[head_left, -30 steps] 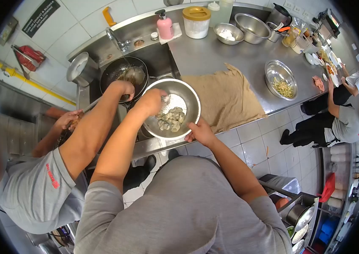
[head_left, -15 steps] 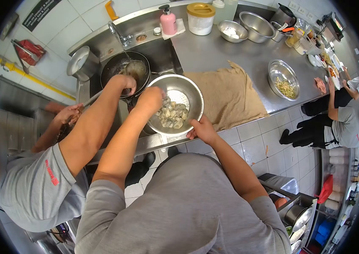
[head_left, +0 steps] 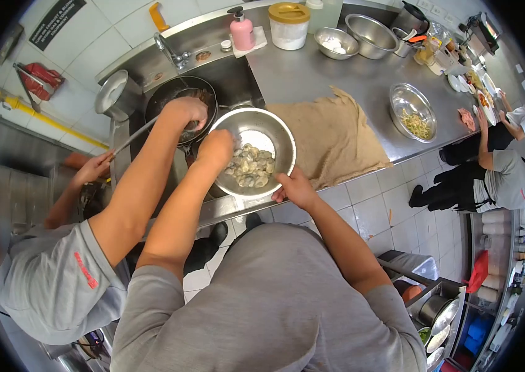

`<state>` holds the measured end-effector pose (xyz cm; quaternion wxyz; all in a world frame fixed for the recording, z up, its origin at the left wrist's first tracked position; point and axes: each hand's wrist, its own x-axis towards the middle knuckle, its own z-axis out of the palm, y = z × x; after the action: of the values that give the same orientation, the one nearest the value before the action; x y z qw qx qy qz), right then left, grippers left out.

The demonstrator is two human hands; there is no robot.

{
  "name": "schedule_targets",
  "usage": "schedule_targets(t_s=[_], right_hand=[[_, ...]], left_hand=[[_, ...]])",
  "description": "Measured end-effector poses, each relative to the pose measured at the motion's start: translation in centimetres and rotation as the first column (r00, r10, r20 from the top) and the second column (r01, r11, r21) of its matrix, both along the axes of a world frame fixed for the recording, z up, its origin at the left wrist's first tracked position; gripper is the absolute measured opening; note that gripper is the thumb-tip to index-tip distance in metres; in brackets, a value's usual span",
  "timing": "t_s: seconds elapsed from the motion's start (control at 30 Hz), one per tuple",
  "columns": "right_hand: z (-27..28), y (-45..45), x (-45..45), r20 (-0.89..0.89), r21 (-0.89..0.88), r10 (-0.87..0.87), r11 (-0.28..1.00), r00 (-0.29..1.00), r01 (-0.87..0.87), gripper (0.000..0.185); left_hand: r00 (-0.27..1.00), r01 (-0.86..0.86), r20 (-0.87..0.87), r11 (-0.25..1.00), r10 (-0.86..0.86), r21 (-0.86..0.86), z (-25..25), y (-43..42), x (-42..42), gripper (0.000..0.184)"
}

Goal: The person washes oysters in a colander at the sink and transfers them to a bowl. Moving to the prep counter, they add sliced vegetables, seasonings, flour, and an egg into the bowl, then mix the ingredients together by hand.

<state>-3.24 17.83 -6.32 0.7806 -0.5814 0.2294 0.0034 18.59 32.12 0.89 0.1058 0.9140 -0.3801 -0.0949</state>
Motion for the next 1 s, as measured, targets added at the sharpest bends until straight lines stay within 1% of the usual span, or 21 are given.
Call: schedule_targets(t_s=[0.1, 0.17, 0.2, 0.27, 0.3, 0.33, 0.37, 0.4, 0.47, 0.5, 0.53, 0.6, 0.63, 0.7, 0.73, 0.8, 0.83, 0.9, 0.93, 1.0], right_hand=[[0.2, 0.0, -0.1, 0.012, 0.008, -0.007, 1.0, 1.0, 0.007, 0.034], [0.1, -0.2, -0.1, 0.02, 0.002, 0.002, 1.0, 1.0, -0.002, 0.034], [0.0, -0.2, -0.1, 0.012, 0.013, 0.011, 1.0, 1.0, -0.011, 0.034], [-0.1, -0.2, 0.0, 0.003, 0.024, 0.021, 0.999, 1.0, -0.021, 0.034], [0.0, -0.2, 0.0, 0.002, 0.034, 0.019, 0.999, 1.0, -0.019, 0.034], [0.2, -0.2, 0.0, 0.003, 0.043, 0.016, 0.999, 1.0, -0.017, 0.034], [0.4, -0.2, 0.0, 0.007, 0.04, 0.012, 0.999, 1.0, -0.012, 0.034], [0.7, -0.1, 0.0, 0.013, 0.036, 0.0, 0.999, 1.0, -0.001, 0.034], [0.8, 0.0, -0.1, 0.019, 0.029, -0.016, 0.999, 1.0, 0.015, 0.034], [0.9, 0.0, -0.2, 0.015, 0.01, 0.004, 1.0, 1.0, -0.004, 0.031], [1.0, 0.0, -0.2, 0.01, -0.008, 0.026, 1.0, 1.0, -0.025, 0.028], [1.2, 0.1, -0.3, 0.015, -0.007, 0.008, 1.0, 1.0, -0.007, 0.028], [1.2, 0.1, -0.3, 0.02, -0.004, -0.009, 1.0, 1.0, 0.01, 0.029], [0.8, 0.0, -0.2, 0.014, 0.011, 0.0, 1.0, 1.0, 0.0, 0.03], [0.9, -0.1, -0.2, 0.007, 0.023, 0.009, 1.0, 1.0, -0.009, 0.03], [0.8, -0.2, -0.1, 0.009, 0.024, 0.021, 0.999, 1.0, -0.021, 0.031], [0.9, -0.2, -0.1, 0.01, 0.024, 0.034, 0.999, 0.999, -0.034, 0.031], [1.0, -0.2, -0.1, 0.01, 0.026, 0.023, 0.999, 1.0, -0.024, 0.031], [1.1, -0.2, -0.1, 0.012, 0.027, 0.016, 0.999, 1.0, -0.016, 0.03], [1.2, -0.1, -0.2, 0.015, 0.025, 0.0, 1.0, 1.0, -0.001, 0.033]], left_hand=[[1.0, -0.012, -0.012, 1.0, 0.012, -0.028, 0.8, -0.4, -1.3, 0.015], [0.996, 0.082, 0.037, 0.997, -0.083, 0.013, 1.3, -0.7, -2.6, 0.023], [0.996, 0.084, 0.036, 0.996, -0.085, 0.014, 0.3, -0.6, -3.8, 0.023], [0.986, 0.075, 0.159, 0.975, -0.041, -0.209, -2.6, 0.0, -6.2, 0.035], [0.986, 0.075, 0.159, 0.975, -0.042, -0.211, -3.5, 0.2, -6.4, 0.035], [0.994, 0.112, -0.004, 0.986, -0.113, -0.123, -3.6, 0.1, -6.7, 0.036], [0.971, 0.165, -0.171, 0.985, -0.169, -0.041, -3.7, -0.1, -6.7, 0.037], [0.97, 0.171, -0.167, 0.984, -0.176, -0.044, -3.6, -0.4, -6.2, 0.037], [0.955, 0.177, -0.252, 0.983, -0.159, 0.049, -2.5, -1.1, -4.7, 0.032], [0.967, 0.172, -0.198, 0.984, -0.16, 0.05, -2.2, -1.1, -4.0, 0.031], [0.98, 0.163, -0.133, 0.982, -0.15, 0.096, -2.1, -1.4, -3.1, 0.031], [0.986, 0.121, -0.115, 0.992, -0.119, 0.016, 0.7, -1.2, -2.5, 0.029], [0.986, 0.122, -0.115, 0.992, -0.119, 0.017, 0.7, -1.0, -1.9, 0.029], [0.993, 0.116, -0.029, 0.993, -0.117, -0.039, 0.7, -0.8, -0.9, 0.028], [0.993, 0.117, -0.029, 0.992, -0.118, -0.038, 1.1, -0.6, -0.8, 0.028], [0.976, 0.185, -0.117, 0.983, -0.186, -0.018, 2.0, -0.5, -0.5, 0.029], [0.975, 0.188, -0.118, 0.982, -0.189, -0.019, 2.4, -0.7, -0.4, 0.029], [0.958, 0.111, -0.28, 0.985, -0.07, 0.134, 3.1, -1.0, -0.1, 0.024], [0.957, 0.115, -0.281, 0.984, -0.074, 0.134, 2.7, -0.9, 0.1, 0.024], [0.989, 0.122, -0.101, 0.987, -0.111, 0.104, 1.2, -0.7, 0.7, 0.016]])
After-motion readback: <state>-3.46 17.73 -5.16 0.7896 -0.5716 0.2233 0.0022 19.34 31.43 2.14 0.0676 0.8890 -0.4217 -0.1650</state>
